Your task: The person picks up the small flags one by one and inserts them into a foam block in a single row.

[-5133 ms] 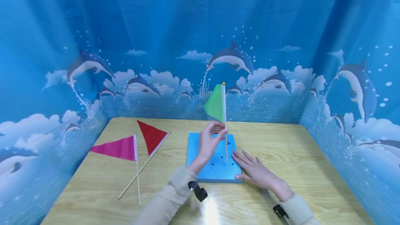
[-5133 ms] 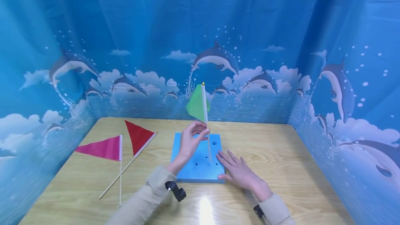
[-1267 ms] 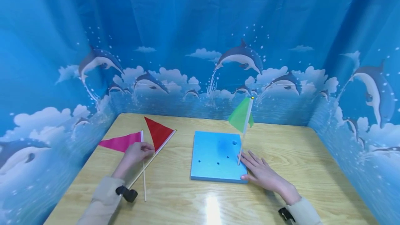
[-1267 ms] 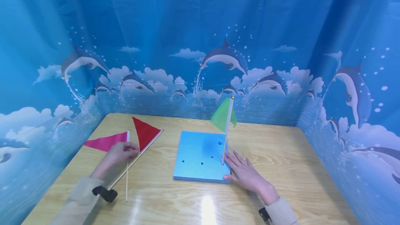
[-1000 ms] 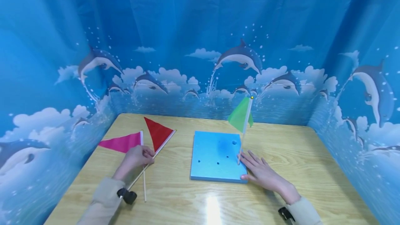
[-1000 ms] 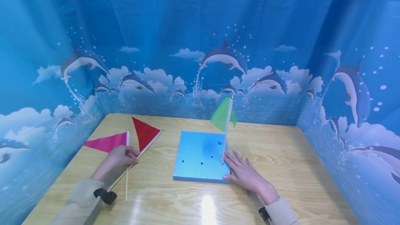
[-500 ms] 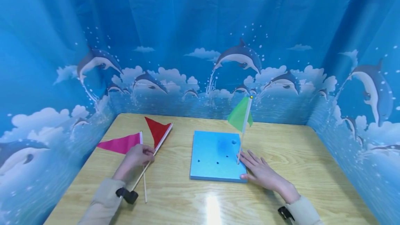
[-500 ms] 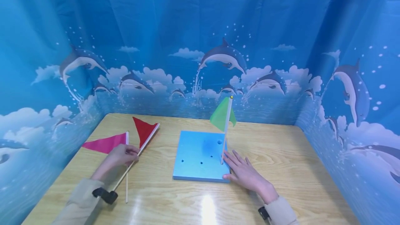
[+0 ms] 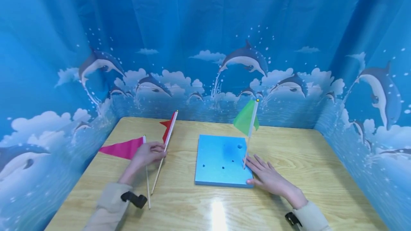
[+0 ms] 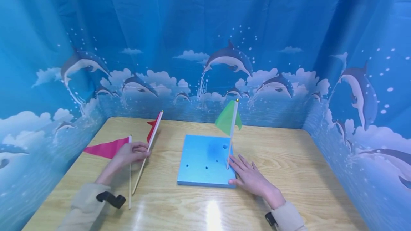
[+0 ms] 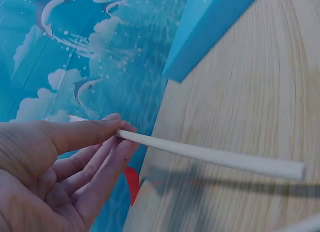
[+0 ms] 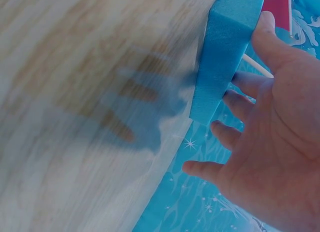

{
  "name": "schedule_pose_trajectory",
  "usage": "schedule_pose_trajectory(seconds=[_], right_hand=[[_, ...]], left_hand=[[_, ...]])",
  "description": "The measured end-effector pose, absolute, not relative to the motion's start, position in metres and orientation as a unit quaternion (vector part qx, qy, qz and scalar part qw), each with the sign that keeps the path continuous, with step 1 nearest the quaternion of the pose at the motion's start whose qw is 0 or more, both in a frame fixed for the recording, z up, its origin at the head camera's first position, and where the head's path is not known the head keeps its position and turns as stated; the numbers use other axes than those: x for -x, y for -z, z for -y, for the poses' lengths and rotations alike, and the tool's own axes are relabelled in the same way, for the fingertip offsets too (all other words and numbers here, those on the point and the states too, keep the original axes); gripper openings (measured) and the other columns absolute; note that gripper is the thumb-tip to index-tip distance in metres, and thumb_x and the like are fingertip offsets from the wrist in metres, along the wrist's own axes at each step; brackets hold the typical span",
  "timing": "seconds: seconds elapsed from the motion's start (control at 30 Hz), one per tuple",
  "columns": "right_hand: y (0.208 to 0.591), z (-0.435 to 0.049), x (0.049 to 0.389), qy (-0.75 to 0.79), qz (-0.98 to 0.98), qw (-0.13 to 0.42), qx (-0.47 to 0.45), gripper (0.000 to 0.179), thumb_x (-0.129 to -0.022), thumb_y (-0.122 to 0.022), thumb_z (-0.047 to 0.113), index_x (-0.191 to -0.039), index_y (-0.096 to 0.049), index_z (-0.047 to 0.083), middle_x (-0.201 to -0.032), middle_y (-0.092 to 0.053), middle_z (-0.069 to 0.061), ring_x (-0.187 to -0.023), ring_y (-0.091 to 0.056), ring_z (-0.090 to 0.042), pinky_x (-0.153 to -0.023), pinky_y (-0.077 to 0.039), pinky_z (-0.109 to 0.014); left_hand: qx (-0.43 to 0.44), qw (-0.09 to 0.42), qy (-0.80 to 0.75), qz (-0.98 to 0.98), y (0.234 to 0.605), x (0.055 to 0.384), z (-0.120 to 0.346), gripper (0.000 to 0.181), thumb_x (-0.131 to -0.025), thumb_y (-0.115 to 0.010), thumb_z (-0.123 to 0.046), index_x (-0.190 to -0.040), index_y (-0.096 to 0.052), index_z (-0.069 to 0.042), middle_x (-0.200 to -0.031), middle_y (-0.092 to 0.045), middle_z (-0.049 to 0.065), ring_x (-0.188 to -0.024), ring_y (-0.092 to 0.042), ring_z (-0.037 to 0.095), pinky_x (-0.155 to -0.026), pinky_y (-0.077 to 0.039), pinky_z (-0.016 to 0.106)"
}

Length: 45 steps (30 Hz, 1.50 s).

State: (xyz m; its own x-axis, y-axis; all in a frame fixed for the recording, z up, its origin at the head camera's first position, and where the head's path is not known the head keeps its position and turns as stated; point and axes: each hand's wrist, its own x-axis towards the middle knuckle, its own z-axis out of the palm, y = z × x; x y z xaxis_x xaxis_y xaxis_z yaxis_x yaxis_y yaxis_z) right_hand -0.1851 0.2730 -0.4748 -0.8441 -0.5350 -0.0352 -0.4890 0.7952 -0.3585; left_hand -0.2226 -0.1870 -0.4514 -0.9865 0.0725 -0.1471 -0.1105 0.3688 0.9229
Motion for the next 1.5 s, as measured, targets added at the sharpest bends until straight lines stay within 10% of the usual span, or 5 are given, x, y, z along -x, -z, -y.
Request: schedule_pose_trajectory(seconds=[1.5], right_hand=[[0.473,-0.271,0.185,0.165,-0.948,0.077,0.261,0.077,-0.099,-0.060,0.047,-0.158,-0.032,0.007,-0.164,-0.028,-0.019,-0.150,-0.018,-0.049,-0.110,-0.017,-0.080]], left_hand=[[-0.131,-0.119,-0.686,-0.706,0.433,0.239,0.010,0.027,-0.090,-0.078,-0.010,-0.113,-0.067,-0.004,-0.107,-0.075,0.011,-0.093,-0.073,0.021,-0.076,-0.063,0.030]])
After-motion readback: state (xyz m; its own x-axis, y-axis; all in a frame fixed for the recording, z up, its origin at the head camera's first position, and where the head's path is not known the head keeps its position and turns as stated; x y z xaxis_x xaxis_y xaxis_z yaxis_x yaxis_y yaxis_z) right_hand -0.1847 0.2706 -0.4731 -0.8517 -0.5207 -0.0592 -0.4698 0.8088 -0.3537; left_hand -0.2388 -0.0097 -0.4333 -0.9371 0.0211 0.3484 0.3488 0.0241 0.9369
